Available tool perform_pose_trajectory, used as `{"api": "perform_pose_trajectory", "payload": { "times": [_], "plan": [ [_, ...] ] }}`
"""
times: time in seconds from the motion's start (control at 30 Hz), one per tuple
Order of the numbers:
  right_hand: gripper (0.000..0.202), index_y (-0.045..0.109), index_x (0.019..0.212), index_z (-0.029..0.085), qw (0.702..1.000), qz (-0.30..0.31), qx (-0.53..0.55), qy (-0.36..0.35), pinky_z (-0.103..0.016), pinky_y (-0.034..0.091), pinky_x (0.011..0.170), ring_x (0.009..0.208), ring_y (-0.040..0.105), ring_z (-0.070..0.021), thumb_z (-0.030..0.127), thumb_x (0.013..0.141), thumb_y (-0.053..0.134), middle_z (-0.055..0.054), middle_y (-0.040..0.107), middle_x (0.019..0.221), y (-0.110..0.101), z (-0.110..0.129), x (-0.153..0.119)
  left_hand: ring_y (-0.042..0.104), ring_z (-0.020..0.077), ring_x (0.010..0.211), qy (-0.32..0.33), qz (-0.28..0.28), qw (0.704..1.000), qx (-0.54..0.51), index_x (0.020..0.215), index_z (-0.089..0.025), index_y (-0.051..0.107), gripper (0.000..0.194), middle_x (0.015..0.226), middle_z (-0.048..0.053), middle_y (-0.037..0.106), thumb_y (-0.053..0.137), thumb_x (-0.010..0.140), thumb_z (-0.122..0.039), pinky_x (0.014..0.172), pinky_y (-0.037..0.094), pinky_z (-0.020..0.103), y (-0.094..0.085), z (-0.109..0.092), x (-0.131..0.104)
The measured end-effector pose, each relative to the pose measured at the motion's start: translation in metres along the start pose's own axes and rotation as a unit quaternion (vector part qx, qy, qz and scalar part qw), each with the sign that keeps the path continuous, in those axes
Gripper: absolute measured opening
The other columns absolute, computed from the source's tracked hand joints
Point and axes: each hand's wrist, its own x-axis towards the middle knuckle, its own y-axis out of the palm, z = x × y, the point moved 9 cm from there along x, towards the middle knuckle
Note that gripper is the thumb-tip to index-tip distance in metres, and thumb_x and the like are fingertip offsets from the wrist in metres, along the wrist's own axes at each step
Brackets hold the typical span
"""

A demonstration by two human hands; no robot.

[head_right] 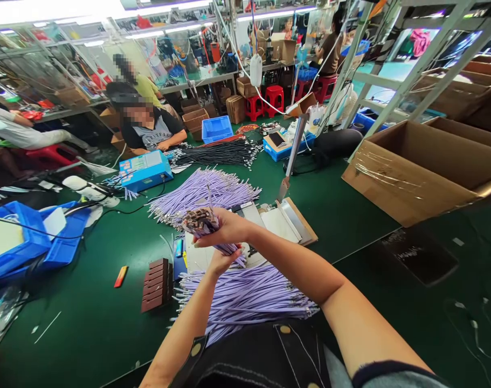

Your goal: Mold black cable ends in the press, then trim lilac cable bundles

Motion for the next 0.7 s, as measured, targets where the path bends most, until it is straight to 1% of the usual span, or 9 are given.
{"api": "perform_pose_trajectory", "payload": {
  "times": [0.13, 0.27, 0.37, 0.47, 0.57, 0.63, 0.7],
  "plan": [
    [0.027, 0.059, 0.08, 0.014, 0.999, -0.019, -0.023, 0.019, -0.026, 0.05, 0.07, 0.071, 0.059, -0.0124, 0.03, 0.067, 0.077, 0.001, 0.062, 0.074, -0.003, -0.009, 0.0, 0.065, 0.0201, 0.076, -0.002, 0.003, 1.0, 0.005, 0.08, -0.016, 0.069, 0.033, 0.081, 0.007, 0.071, 0.079, 0.063, -0.042, 0.073, 0.054, 0.034, 0.0, 0.001, 0.001],
    [0.026, 0.062, 0.079, 0.013, 0.999, -0.021, -0.038, 0.014, -0.026, 0.05, 0.071, 0.07, 0.059, -0.0121, 0.03, 0.066, 0.077, 0.0, 0.063, 0.074, -0.002, -0.012, 0.001, 0.067, 0.0214, 0.079, 0.0, -0.007, 1.0, 0.012, 0.082, -0.015, 0.07, 0.031, 0.083, 0.008, 0.072, 0.077, 0.066, -0.04, 0.076, 0.055, 0.035, -0.003, 0.002, 0.0],
    [0.027, 0.063, 0.079, 0.013, 0.999, -0.019, -0.035, 0.01, -0.027, 0.052, 0.071, 0.07, 0.06, -0.0128, 0.033, 0.067, 0.078, 0.0, 0.063, 0.074, -0.001, -0.014, 0.002, 0.068, 0.0243, 0.087, 0.004, -0.015, 1.0, 0.016, 0.086, -0.016, 0.069, 0.031, 0.088, 0.008, 0.073, 0.079, 0.065, -0.037, 0.081, 0.055, 0.038, -0.005, -0.001, -0.002],
    [0.032, 0.063, 0.085, 0.013, 1.0, -0.007, -0.014, 0.007, -0.028, 0.054, 0.071, 0.071, 0.063, -0.0141, 0.04, 0.072, 0.075, -0.002, 0.065, 0.078, 0.001, -0.015, 0.001, 0.067, 0.027, 0.097, 0.01, -0.019, 1.0, 0.014, 0.092, -0.016, 0.069, 0.035, 0.095, 0.009, 0.074, 0.08, 0.065, -0.037, 0.087, 0.054, 0.04, -0.007, -0.002, -0.001],
    [0.029, 0.063, 0.087, 0.013, 1.0, 0.001, -0.03, -0.008, -0.029, 0.054, 0.074, 0.075, 0.065, -0.0148, 0.039, 0.077, 0.072, -0.004, 0.067, 0.081, 0.003, -0.011, 0.0, 0.067, 0.0271, 0.099, 0.008, -0.015, 1.0, 0.006, 0.097, -0.015, 0.068, 0.041, 0.099, 0.01, 0.073, 0.079, 0.066, -0.04, 0.09, 0.053, 0.042, -0.005, 0.002, 0.0],
    [0.021, 0.062, 0.086, 0.014, 0.998, -0.016, -0.06, -0.015, -0.028, 0.053, 0.073, 0.073, 0.064, -0.0139, 0.033, 0.08, 0.069, -0.002, 0.066, 0.078, 0.002, -0.004, 0.0, 0.067, 0.027, 0.098, 0.0, -0.011, 1.0, 0.001, 0.1, -0.015, 0.067, 0.047, 0.1, 0.011, 0.073, 0.079, 0.064, -0.042, 0.089, 0.053, 0.042, -0.005, 0.008, 0.001],
    [0.012, 0.06, 0.085, 0.015, 0.995, -0.044, -0.084, -0.035, -0.026, 0.052, 0.07, 0.071, 0.062, -0.0125, 0.027, 0.082, 0.065, 0.0, 0.063, 0.074, 0.001, 0.012, 0.002, 0.067, 0.0276, 0.099, -0.008, -0.005, 1.0, -0.001, 0.101, -0.014, 0.067, 0.05, 0.1, 0.011, 0.073, 0.08, 0.063, -0.042, 0.09, 0.053, 0.044, -0.006, 0.01, 0.002]
  ]
}}
